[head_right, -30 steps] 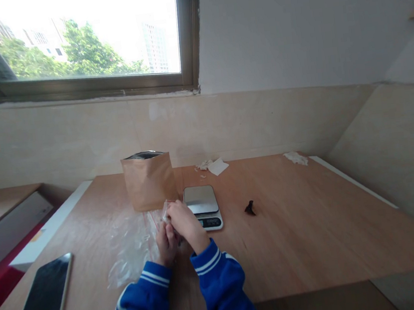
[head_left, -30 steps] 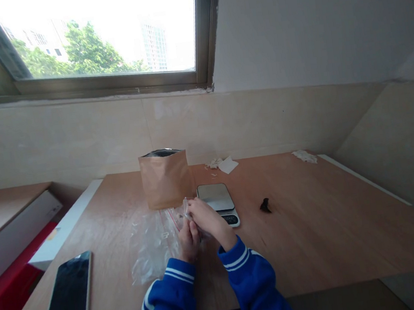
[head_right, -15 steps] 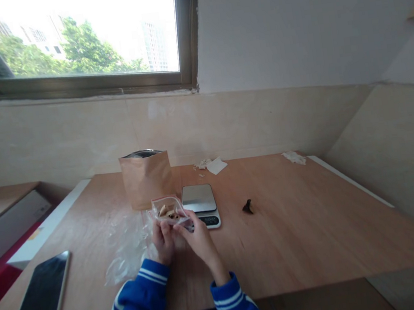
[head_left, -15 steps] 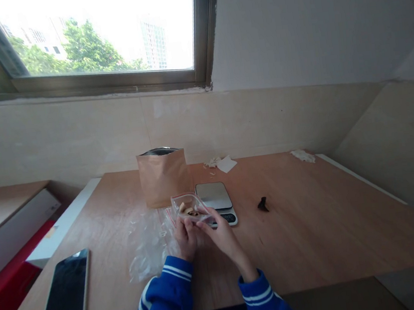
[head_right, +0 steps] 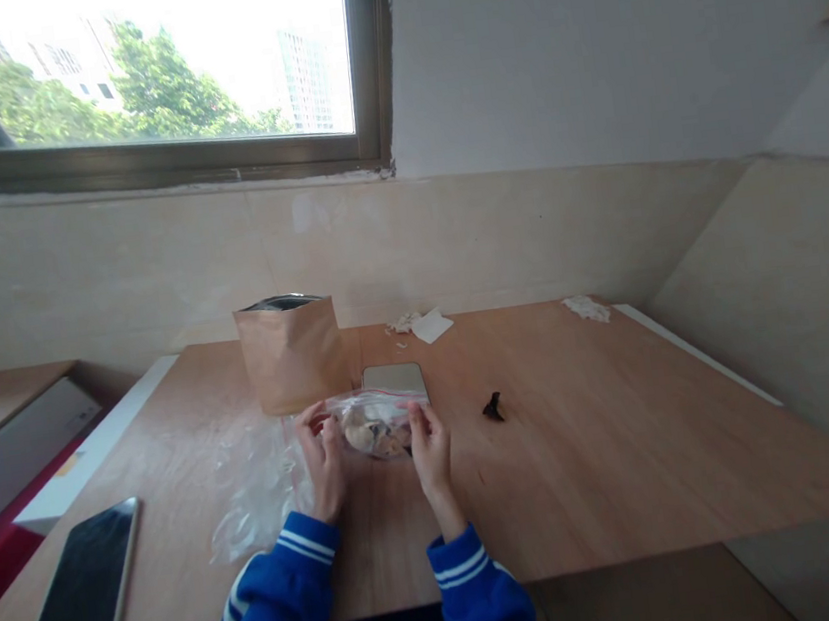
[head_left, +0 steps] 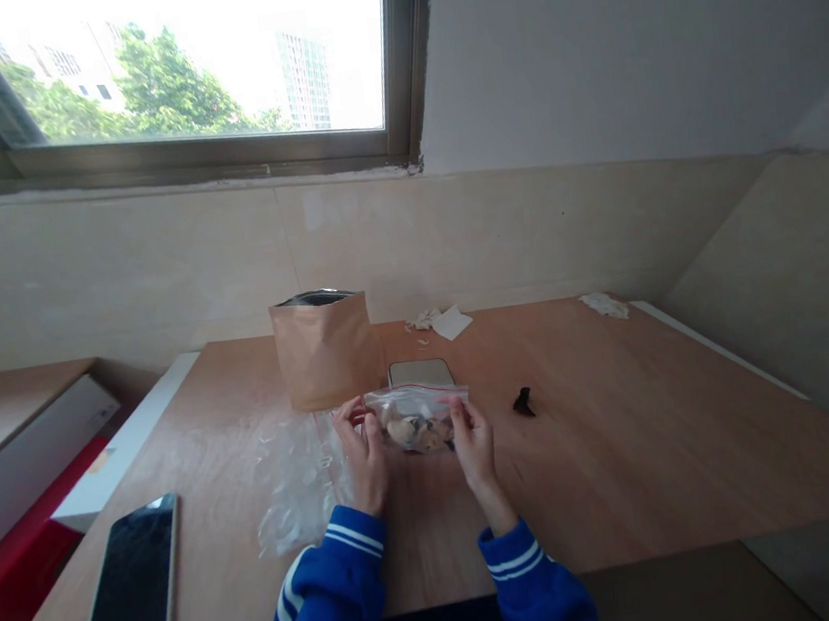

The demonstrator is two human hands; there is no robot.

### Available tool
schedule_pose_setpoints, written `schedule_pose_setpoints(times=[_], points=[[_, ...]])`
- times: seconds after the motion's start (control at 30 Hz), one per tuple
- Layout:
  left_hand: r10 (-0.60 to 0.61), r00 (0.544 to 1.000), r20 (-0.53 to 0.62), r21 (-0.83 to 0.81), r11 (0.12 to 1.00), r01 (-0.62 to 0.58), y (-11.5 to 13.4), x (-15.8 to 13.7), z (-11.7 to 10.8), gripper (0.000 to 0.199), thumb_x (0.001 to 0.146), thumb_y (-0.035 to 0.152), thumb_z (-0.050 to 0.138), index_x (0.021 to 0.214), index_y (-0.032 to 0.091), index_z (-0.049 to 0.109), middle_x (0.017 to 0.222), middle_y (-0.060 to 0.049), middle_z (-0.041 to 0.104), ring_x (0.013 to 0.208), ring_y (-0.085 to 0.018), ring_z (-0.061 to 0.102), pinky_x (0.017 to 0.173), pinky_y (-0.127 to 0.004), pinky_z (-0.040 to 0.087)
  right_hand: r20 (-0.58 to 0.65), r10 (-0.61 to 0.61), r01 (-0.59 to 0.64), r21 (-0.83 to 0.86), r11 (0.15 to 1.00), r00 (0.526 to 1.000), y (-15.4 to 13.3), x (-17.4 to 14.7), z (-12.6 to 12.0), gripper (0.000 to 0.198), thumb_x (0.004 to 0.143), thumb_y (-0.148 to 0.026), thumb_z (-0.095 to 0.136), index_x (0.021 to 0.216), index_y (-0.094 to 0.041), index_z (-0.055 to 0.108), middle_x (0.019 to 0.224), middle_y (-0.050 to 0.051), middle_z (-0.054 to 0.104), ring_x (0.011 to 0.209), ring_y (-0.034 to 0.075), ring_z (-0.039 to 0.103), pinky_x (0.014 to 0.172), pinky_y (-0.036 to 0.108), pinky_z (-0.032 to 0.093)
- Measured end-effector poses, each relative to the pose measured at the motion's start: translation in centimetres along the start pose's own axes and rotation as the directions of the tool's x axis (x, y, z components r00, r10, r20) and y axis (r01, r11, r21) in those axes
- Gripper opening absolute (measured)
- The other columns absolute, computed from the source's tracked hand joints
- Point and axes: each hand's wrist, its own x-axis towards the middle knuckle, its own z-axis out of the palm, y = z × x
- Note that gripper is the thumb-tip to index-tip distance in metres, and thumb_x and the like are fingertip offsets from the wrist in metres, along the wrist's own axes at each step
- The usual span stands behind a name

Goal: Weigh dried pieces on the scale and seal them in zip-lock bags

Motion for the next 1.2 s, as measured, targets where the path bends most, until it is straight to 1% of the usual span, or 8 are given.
schedule_pose_setpoints(times=[0.1, 0.17, 0.27, 0.4, 0.5, 0.63, 0.83, 1.2], points=[[-0.099, 0.955, 0.279, -0.077, 0.989, 0.125, 0.4, 0.2, 0.1, 0.033, 0.096, 0.044, 0.037, 0.099, 0.020, 0.059, 0.097, -0.008, 0.062, 0.095, -0.022, 0.059, 0.087, -0.038, 0.047, -0.009, -0.014, 0.014, 0.017, 1.000, 1.000, 1.4, 0.2, -0.4, 0.057, 0.085, -0.067, 0.047, 0.088, -0.014, 0.069, 0.065, 0.006, 0.069, 0.062, 0.019, 0.064, 0.060, 0.028, 0.049], [-0.108, 0.933, 0.344, -0.109, 0.982, 0.153, 0.2, 0.0, 0.1, 0.033, 0.095, 0.045, 0.039, 0.093, 0.021, 0.062, 0.092, -0.007, 0.064, 0.090, -0.023, 0.060, 0.084, -0.037, 0.048, -0.055, -0.028, 0.027, -0.012, 1.000, 0.998, 2.2, 0.0, -0.5, 0.057, 0.085, -0.067, 0.047, 0.086, -0.014, 0.069, 0.059, 0.004, 0.066, 0.054, 0.017, 0.060, 0.054, 0.026, 0.047], [-0.153, 0.928, 0.341, -0.140, 0.967, 0.211, -0.7, -0.3, 0.2, 0.033, 0.094, 0.046, 0.043, 0.093, 0.021, 0.064, 0.091, -0.007, 0.065, 0.088, -0.022, 0.061, 0.079, -0.035, 0.049, -0.066, -0.065, 0.059, -0.089, 0.994, 0.996, 3.1, -0.3, -0.6, 0.057, 0.086, -0.066, 0.047, 0.084, -0.014, 0.070, 0.057, 0.003, 0.064, 0.050, 0.015, 0.056, 0.050, 0.025, 0.044], [-0.218, 0.928, 0.302, -0.112, 0.959, 0.261, -1.6, -0.1, 0.3, 0.034, 0.091, 0.048, 0.048, 0.088, 0.019, 0.065, 0.083, -0.004, 0.065, 0.081, -0.020, 0.060, 0.074, -0.030, 0.048, -0.033, -0.108, 0.101, -0.166, 0.981, 0.994, 3.8, -0.3, -1.0, 0.054, 0.089, -0.062, 0.043, 0.088, -0.015, 0.071, 0.065, 0.006, 0.069, 0.054, 0.017, 0.060, 0.055, 0.026, 0.048], [-0.214, 0.954, 0.212, -0.067, 0.970, 0.232, -1.6, 0.2, 0.2, 0.037, 0.090, 0.050, 0.048, 0.079, 0.018, 0.063, 0.075, -0.003, 0.062, 0.074, -0.018, 0.056, 0.068, -0.028, 0.045, -0.009, -0.162, 0.155, -0.235, 0.960, 0.987, 4.5, 0.0, -1.7, 0.051, 0.091, -0.058, 0.042, 0.091, -0.017, 0.072, 0.080, 0.010, 0.074, 0.066, 0.021, 0.066, 0.064, 0.030, 0.052], [-0.161, 0.965, 0.206, -0.037, 0.984, 0.172, -1.3, 0.3, 0.0, 0.039, 0.090, 0.051, 0.047, 0.074, 0.019, 0.060, 0.069, -0.001, 0.058, 0.068, -0.016, 0.053, 0.063, -0.026, 0.043, 0.048, -0.250, 0.252, -0.323, 0.912, 0.967, 5.4, 0.3, -2.6, 0.041, 0.093, -0.050, 0.042, 0.093, -0.022, 0.073, 0.096, 0.009, 0.075, 0.086, 0.025, 0.070, 0.074, 0.033, 0.053], [-0.172, 0.977, 0.130, -0.039, 0.983, 0.178, -1.5, 0.4, 0.0, 0.040, 0.091, 0.051, 0.046, 0.068, 0.019, 0.053, 0.061, 0.002, 0.047, 0.061, -0.013, 0.044, 0.056, -0.025, 0.036, 0.098, -0.263, 0.280, -0.358, 0.890, 0.960, 5.0, 0.0, -2.6, 0.036, 0.094, -0.045, 0.044, 0.097, -0.023, 0.072, 0.098, 0.008, 0.075, 0.088, 0.025, 0.071, 0.075, 0.033, 0.054], [-0.201, 0.896, 0.397, 0.050, 0.979, 0.198, -1.8, 0.2, 0.0, 0.036, 0.092, 0.050, 0.045, 0.079, 0.021, 0.062, 0.070, 0.000, 0.060, 0.068, -0.017, 0.057, 0.062, -0.027, 0.044, -0.066, -0.174, 0.156, -0.220, 0.963, 0.982, 4.0, -0.5, -2.5, 0.036, 0.092, -0.048, 0.046, 0.100, -0.017, 0.062, 0.080, 0.007, 0.071, 0.077, 0.021, 0.068, 0.073, 0.033, 0.052]])
